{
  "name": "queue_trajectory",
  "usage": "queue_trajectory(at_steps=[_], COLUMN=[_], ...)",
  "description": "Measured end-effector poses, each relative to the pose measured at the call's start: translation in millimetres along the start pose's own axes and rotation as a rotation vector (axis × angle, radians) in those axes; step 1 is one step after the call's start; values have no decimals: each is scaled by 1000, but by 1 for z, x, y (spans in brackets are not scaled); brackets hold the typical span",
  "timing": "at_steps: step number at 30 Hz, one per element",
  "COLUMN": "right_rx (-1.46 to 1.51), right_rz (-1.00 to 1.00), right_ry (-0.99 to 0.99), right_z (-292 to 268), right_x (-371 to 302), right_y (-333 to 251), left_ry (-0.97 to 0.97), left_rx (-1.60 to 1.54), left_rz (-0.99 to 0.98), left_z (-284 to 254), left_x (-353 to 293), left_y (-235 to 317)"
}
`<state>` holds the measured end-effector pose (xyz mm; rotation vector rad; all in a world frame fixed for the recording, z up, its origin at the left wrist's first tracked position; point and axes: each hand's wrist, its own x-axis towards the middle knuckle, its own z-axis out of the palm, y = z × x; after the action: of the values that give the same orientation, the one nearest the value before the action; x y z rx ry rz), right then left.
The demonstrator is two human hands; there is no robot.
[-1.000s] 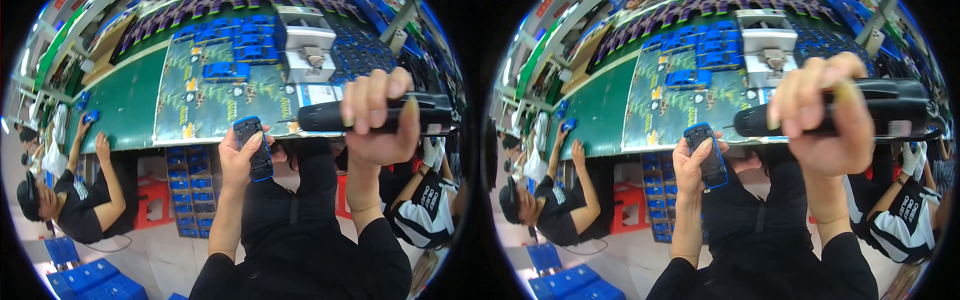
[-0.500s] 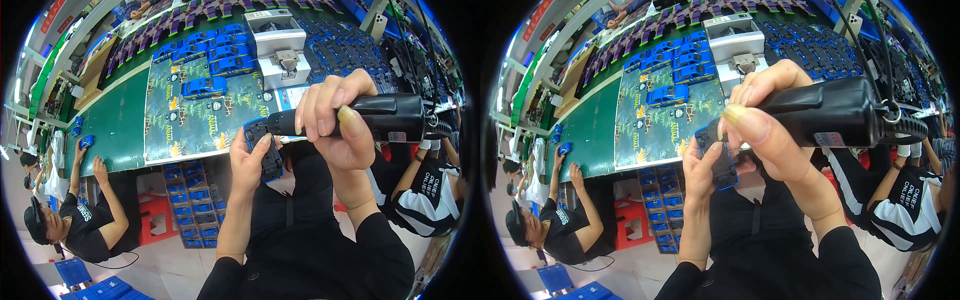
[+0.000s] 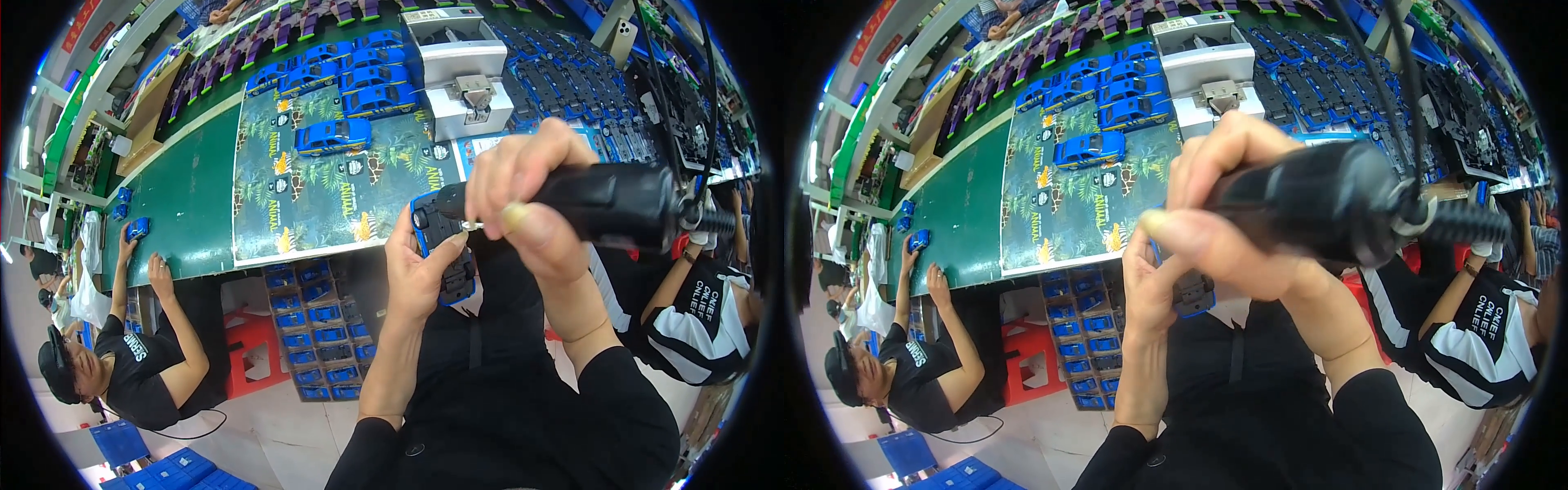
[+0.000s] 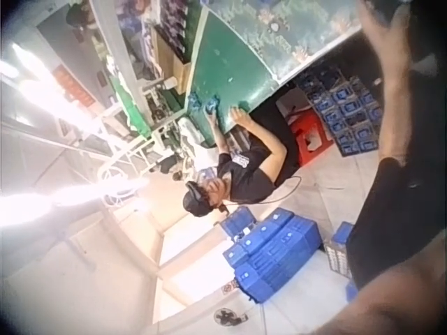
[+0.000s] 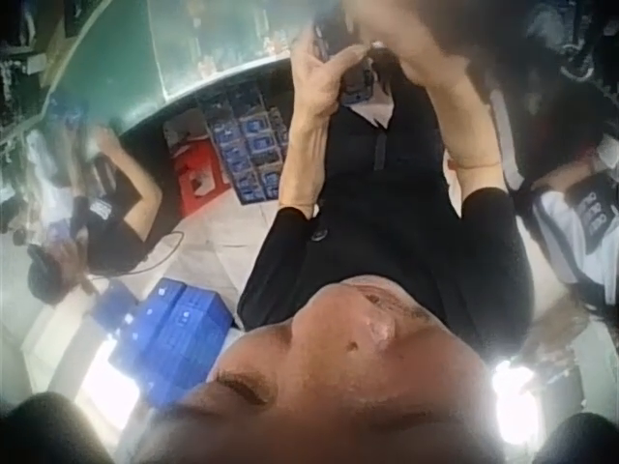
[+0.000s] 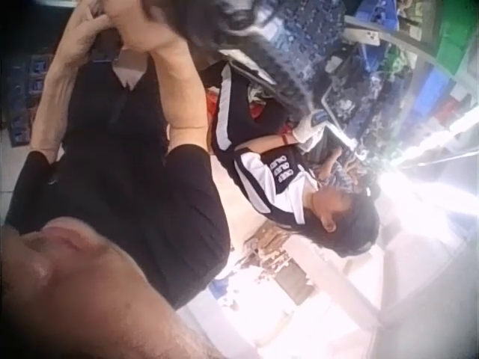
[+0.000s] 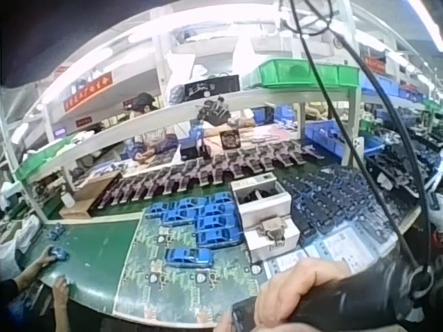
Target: Assembling plastic toy cars on a production line using an electric screwdriver to fasten components.
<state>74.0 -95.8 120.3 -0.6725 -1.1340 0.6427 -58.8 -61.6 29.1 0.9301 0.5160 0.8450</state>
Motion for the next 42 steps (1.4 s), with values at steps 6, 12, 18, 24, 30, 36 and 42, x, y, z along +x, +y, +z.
queue_trajectory(at_steps=[6,12,18,24,30,36,42], right_rx=[20,-123,-412,14,68,-105,-290], right_rz=[-26,-39,-206,-255,-317,-205,-163], right_ry=[-41,-55,-34,-29,164,371,299], right_z=[-15,-25,-37,-64,-83,-80,-73], right_x=[2,11,26,26,56,79,89], right_y=[4,14,4,14,29,32,40], left_ry=[-40,12,40,51,5,18,73], left_rx=[-39,-54,-305,-334,-314,-327,-326], left_rz=[-45,-68,-49,-49,-56,-49,-32], left_z=[-5,-6,-16,-35,-43,-50,-43], left_x=[10,33,57,74,96,100,98], left_y=[-7,-10,-14,-10,-29,-34,-32])
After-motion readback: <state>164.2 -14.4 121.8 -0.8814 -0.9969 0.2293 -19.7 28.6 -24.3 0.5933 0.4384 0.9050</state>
